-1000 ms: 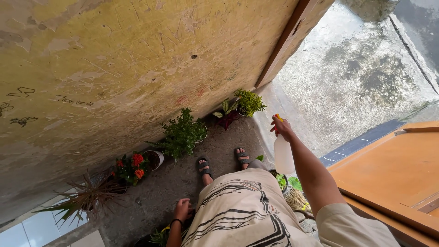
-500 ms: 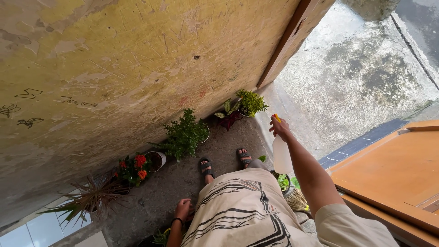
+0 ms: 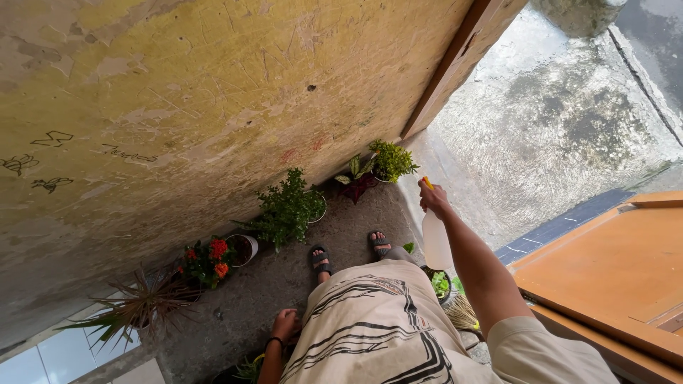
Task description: Watering various potted plants using a manual spray bottle in an outdoor alleyway.
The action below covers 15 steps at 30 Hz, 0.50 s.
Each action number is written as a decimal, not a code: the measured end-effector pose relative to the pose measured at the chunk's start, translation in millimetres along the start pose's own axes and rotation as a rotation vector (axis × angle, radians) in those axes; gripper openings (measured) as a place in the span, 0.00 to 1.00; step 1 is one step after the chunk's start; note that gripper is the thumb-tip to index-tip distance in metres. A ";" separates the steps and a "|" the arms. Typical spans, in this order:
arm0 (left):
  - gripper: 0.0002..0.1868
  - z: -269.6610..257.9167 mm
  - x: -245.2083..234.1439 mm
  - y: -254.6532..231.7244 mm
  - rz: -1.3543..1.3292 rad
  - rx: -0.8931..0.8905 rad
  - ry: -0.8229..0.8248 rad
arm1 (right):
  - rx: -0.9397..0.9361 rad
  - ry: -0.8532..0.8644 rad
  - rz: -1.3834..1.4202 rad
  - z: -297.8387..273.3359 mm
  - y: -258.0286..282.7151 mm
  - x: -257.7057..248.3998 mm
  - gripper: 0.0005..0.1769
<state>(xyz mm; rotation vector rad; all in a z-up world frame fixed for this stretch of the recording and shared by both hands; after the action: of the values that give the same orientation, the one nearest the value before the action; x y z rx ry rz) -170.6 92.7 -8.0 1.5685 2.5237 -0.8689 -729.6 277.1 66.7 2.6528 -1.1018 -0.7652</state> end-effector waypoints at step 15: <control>0.22 -10.8 -2.7 -9.6 -0.001 -0.013 0.001 | 0.038 0.033 -0.025 -0.3 -5.5 12.9 0.25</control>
<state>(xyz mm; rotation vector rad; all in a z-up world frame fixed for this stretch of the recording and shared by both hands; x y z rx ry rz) -174.7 92.5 6.1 1.5649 2.5255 -0.8500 -718.4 272.1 60.1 2.7055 -1.0873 -0.7098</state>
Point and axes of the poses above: each hand's wrist, its own z-axis towards the middle knuckle, its own x-axis out of the palm, y = z × x, the point moved 1 cm from there along z, towards the middle knuckle, and after that the axes turned 14 degrees about x, right-handed, at the moved point
